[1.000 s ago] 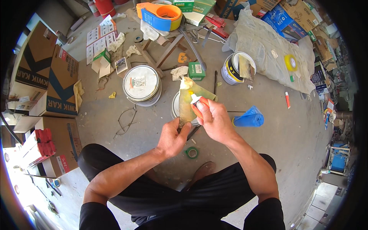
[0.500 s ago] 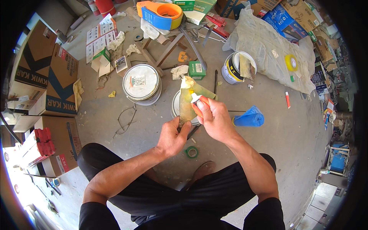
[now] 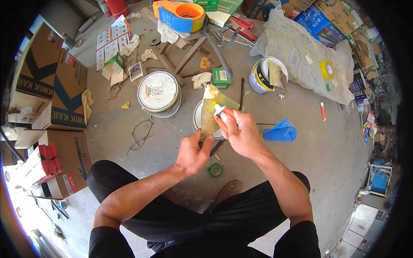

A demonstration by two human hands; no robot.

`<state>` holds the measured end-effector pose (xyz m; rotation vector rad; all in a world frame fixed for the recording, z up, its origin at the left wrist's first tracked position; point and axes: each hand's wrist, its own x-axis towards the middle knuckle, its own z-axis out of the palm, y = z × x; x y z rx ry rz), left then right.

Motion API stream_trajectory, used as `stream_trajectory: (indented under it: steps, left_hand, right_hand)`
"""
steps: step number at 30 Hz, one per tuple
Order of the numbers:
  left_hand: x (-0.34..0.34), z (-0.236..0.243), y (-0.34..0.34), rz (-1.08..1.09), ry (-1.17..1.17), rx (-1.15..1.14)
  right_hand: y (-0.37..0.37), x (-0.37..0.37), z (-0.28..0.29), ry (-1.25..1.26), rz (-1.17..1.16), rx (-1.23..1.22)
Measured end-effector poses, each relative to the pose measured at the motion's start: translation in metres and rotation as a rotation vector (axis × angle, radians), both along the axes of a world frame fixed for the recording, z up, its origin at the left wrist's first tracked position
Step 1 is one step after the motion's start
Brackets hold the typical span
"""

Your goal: The person sits on the floor and uses a putty knife to scrape and mix yellow paint in a bucket. They then squeeze a tube of yellow paste onto the knife and continue mixing the contents.

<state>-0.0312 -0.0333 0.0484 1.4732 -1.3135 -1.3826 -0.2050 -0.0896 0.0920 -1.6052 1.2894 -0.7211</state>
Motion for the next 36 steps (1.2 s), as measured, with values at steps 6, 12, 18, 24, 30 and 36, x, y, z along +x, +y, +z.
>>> stream_trajectory:
  steps: [6, 12, 18, 24, 30, 36]
  left_hand:
    - [0.009, -0.021, 0.001, 0.004, -0.359, -0.344]
    - [0.015, -0.020, -0.014, 0.094, -0.117, -0.268]
    - [0.021, 0.010, -0.033, 0.276, 0.329, 0.147]
    - [0.020, 0.010, -0.024, 0.215, 0.362, 0.203]
    - [0.028, 0.016, -0.022, 0.226, 0.375, 0.178]
    - [0.021, 0.020, -0.020, 0.179, 0.418, 0.176]
  right_hand:
    - [-0.007, -0.008, 0.032, -0.024, 0.017, 0.549]
    - [-0.024, -0.035, 0.009, 0.362, -0.053, 0.544]
    - [-0.039, -0.039, -0.056, 0.413, 0.105, 0.225]
    - [-0.037, -0.029, -0.084, 0.651, -0.012, -0.489]
    - [-0.096, -0.070, -0.086, 0.609, -0.353, -0.435]
    - [-0.170, -0.165, -0.069, 1.000, -0.804, -0.096]
